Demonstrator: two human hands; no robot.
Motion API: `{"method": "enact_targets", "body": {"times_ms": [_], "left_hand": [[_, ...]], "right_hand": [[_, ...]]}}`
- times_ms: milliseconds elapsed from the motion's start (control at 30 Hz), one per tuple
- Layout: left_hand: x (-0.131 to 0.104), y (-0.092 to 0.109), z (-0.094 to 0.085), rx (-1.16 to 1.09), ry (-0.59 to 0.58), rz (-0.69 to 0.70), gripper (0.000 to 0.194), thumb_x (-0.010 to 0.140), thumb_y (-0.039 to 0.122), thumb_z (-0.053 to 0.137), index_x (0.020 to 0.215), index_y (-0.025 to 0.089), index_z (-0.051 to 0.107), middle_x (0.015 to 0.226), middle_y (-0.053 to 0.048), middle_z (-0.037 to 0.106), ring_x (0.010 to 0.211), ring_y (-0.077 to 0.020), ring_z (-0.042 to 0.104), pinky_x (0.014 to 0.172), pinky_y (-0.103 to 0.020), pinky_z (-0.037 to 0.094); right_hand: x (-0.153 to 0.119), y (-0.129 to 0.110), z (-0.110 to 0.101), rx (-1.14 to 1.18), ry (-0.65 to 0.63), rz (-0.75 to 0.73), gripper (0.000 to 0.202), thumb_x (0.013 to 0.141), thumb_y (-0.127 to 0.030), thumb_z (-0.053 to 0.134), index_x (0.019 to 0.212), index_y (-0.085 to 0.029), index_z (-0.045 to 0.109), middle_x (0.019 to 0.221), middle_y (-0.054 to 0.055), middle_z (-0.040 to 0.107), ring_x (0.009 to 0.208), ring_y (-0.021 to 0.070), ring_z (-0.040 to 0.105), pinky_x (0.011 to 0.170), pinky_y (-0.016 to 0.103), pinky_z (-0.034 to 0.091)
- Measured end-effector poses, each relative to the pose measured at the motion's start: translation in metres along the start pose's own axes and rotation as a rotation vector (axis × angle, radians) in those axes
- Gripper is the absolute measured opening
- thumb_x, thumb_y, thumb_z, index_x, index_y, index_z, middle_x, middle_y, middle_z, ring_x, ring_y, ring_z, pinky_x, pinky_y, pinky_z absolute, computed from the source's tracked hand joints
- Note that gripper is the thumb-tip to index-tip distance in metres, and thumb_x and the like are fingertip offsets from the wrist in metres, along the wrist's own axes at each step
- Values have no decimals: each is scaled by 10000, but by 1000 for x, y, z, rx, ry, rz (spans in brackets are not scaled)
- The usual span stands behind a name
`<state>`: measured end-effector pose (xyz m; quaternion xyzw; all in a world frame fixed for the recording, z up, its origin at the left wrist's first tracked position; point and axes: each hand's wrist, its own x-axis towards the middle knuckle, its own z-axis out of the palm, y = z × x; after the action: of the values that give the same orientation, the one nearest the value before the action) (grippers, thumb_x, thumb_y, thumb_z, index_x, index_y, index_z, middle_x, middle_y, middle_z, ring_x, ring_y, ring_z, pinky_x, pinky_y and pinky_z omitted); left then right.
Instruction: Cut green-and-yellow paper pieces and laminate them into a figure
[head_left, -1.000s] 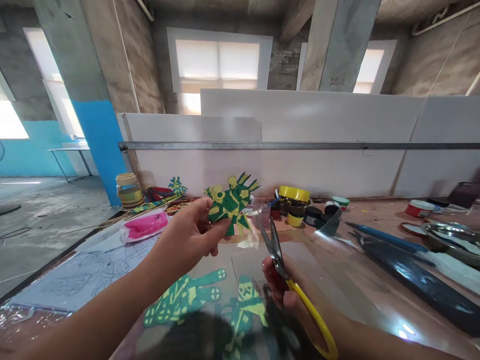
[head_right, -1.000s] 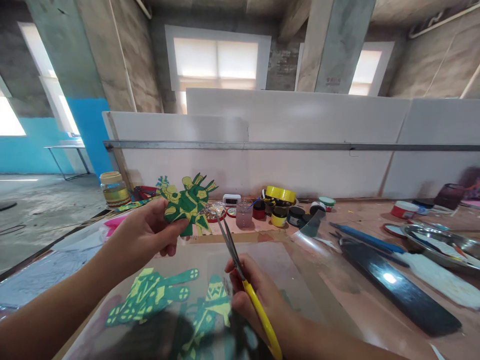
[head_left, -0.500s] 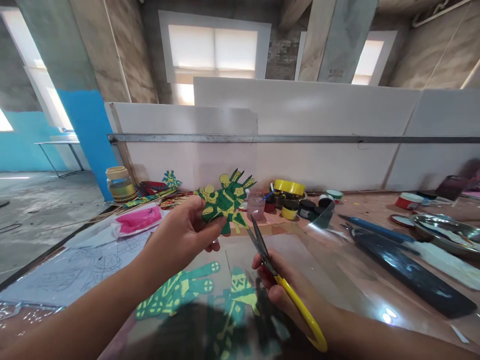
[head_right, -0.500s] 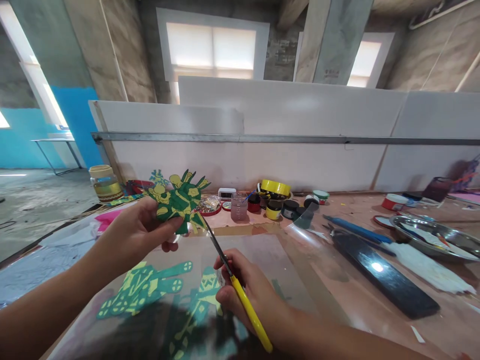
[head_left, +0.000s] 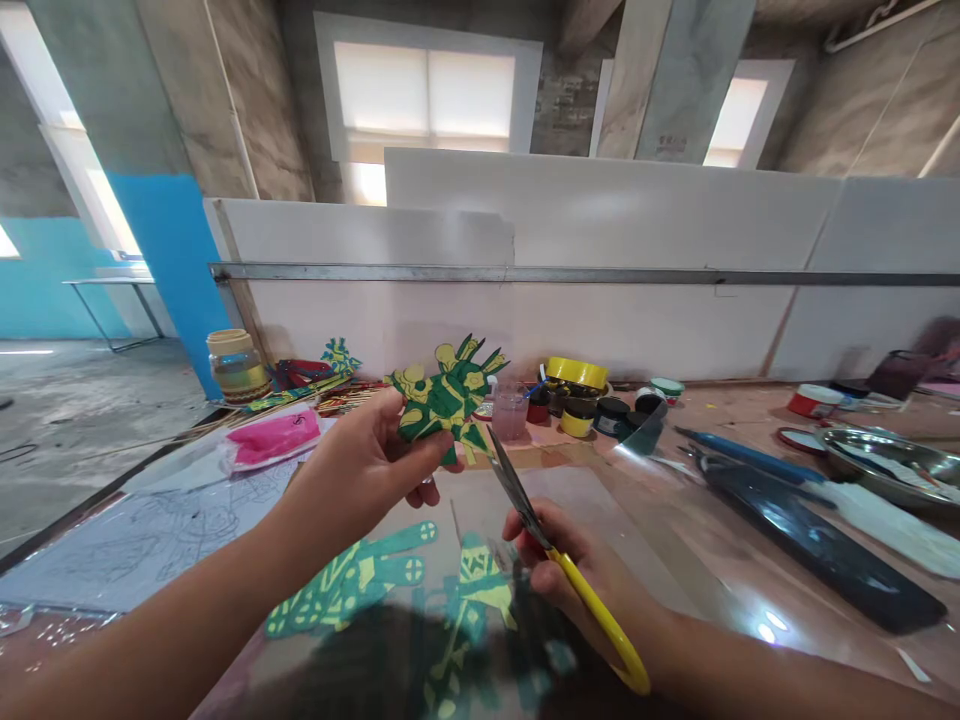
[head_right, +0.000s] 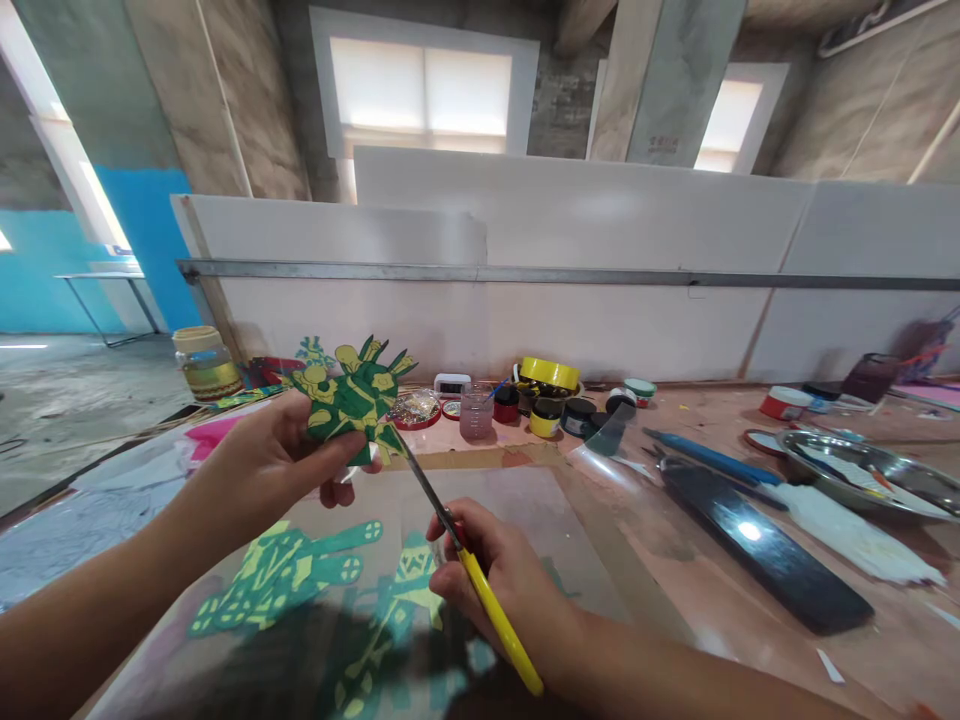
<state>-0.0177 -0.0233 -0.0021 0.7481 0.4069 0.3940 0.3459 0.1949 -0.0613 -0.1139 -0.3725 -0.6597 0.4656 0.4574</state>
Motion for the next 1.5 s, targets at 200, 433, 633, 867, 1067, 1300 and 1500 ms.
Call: {"method": "enact_targets", "body": {"times_ms": [200, 433, 633, 867, 1067, 1300, 1500], "left_hand": [[2, -4, 0, 2, -3, 37, 191, 865, 336, 641, 802, 185, 544, 556, 72, 625, 480, -80, 615, 464, -160, 510], [2, -5, -2, 76, 11, 63, 207, 870, 368, 635, 803, 185, 565, 526, 69, 625, 473, -84, 618, 452, -157, 494], [1, -6, 1, 60, 28, 39, 228, 851, 388, 651, 791, 192, 551, 532, 65, 639, 495, -103, 640, 483, -179, 507], [0, -5, 15, 14, -53, -86, 165, 813, 324, 680, 767, 175, 627, 538, 49, 647, 509, -109, 653, 477, -175, 503], [2, -5, 16, -75, -63, -93, 123, 813, 275, 684, 766, 188, 612, 517, 68, 649, 487, -96, 645, 473, -165, 517], [2, -3, 18, -89, -67, -109, 122, 806, 256, 689, 764, 190, 595, 509, 74, 644, 472, -95, 640, 459, -161, 517], [1, -4, 17, -84, -74, -95, 130, 803, 259, 694, 768, 182, 596, 529, 63, 651, 481, -104, 649, 457, -169, 521]], "right_hand": [[1, -2, 2, 50, 5, 13, 580, 699, -739, 637, 917, -209, 545, 706, -23, 471, 610, 122, 402, 542, 235, 350], [2, -5, 2, 53, 15, 52, 606, 655, -757, 661, 890, -207, 563, 683, -30, 470, 588, 117, 379, 538, 248, 322], [0, -6, 2, 15, 25, 21, 653, 676, -806, 586, 928, -205, 558, 714, -18, 463, 612, 126, 380, 554, 261, 336], [-5, -12, -1, -48, -68, -47, 632, 806, -780, 431, 1139, -244, 473, 843, 21, 456, 736, 167, 443, 621, 278, 412], [-5, -7, -1, -13, -76, -27, 656, 770, -800, 461, 1143, -261, 474, 833, 3, 419, 733, 157, 425, 599, 249, 401], [-6, -3, -1, -40, -19, -55, 647, 776, -793, 469, 1102, -236, 515, 787, -6, 426, 684, 145, 401, 568, 242, 371], [-4, 1, 0, -9, 33, -40, 633, 756, -783, 519, 1066, -232, 550, 798, 0, 449, 684, 141, 416, 566, 236, 373]]}}
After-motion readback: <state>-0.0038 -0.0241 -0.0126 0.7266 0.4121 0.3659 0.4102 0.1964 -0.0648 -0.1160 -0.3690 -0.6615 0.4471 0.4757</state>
